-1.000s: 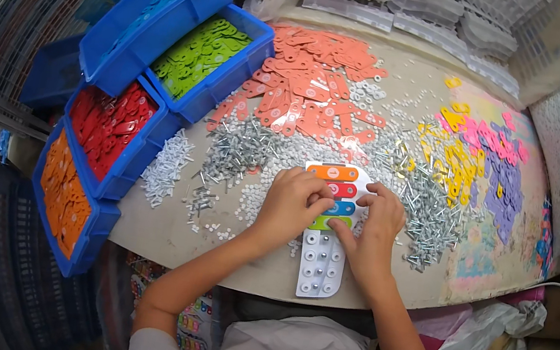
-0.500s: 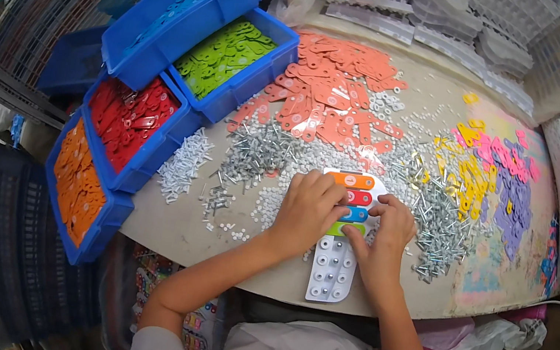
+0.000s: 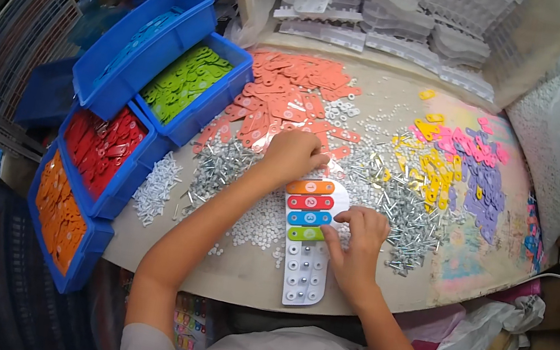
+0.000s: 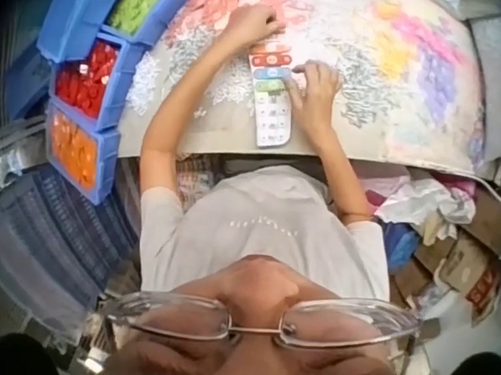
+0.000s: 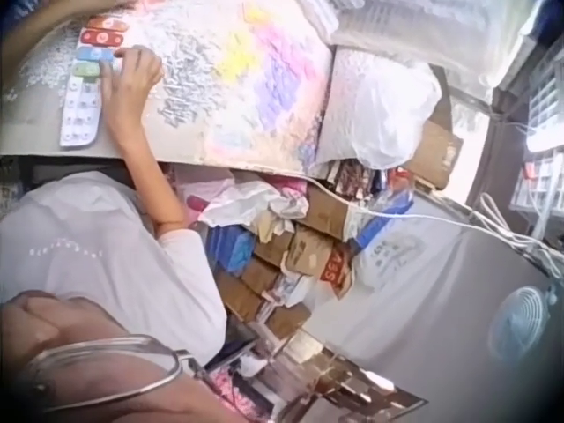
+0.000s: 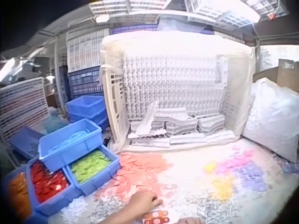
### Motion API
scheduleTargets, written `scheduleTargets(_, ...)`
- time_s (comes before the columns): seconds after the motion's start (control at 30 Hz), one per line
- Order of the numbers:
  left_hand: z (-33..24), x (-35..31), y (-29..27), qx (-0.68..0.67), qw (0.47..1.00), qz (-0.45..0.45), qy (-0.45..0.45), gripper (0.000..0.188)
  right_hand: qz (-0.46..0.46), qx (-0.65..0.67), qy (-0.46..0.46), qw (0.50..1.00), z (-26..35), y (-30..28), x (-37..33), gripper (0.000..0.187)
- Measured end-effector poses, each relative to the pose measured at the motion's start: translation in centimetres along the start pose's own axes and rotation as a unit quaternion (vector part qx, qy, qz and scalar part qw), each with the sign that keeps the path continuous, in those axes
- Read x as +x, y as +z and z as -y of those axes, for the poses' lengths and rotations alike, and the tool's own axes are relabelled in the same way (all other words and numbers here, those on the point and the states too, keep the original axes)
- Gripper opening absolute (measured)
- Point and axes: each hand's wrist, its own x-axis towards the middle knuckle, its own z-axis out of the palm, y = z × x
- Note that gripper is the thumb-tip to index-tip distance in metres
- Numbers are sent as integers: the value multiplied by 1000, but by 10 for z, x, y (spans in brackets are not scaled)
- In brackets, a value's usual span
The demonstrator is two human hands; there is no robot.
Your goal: Assembling a colorful plastic toy xylophone by placing colored bars onto a white base.
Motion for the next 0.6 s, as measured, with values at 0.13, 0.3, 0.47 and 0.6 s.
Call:
scheduleTargets(0.13, -8, 11, 6, 123, 990, 65, -11, 38, -15, -8, 13, 1000, -9, -20, 2, 19)
scheduleTargets(0.3, -8, 8, 5, 122, 987, 100, 5, 32, -17, -47, 12, 999, -45, -35, 17, 14)
scheduleTargets(0.47, 4, 11, 3, 51, 994, 98, -10, 27, -9, -121, 0, 993, -90, -28, 58, 11)
scheduleTargets(0.6, 11, 13, 6, 0, 998, 60, 8, 22, 45, -182, 20, 982, -112, -20, 84, 11)
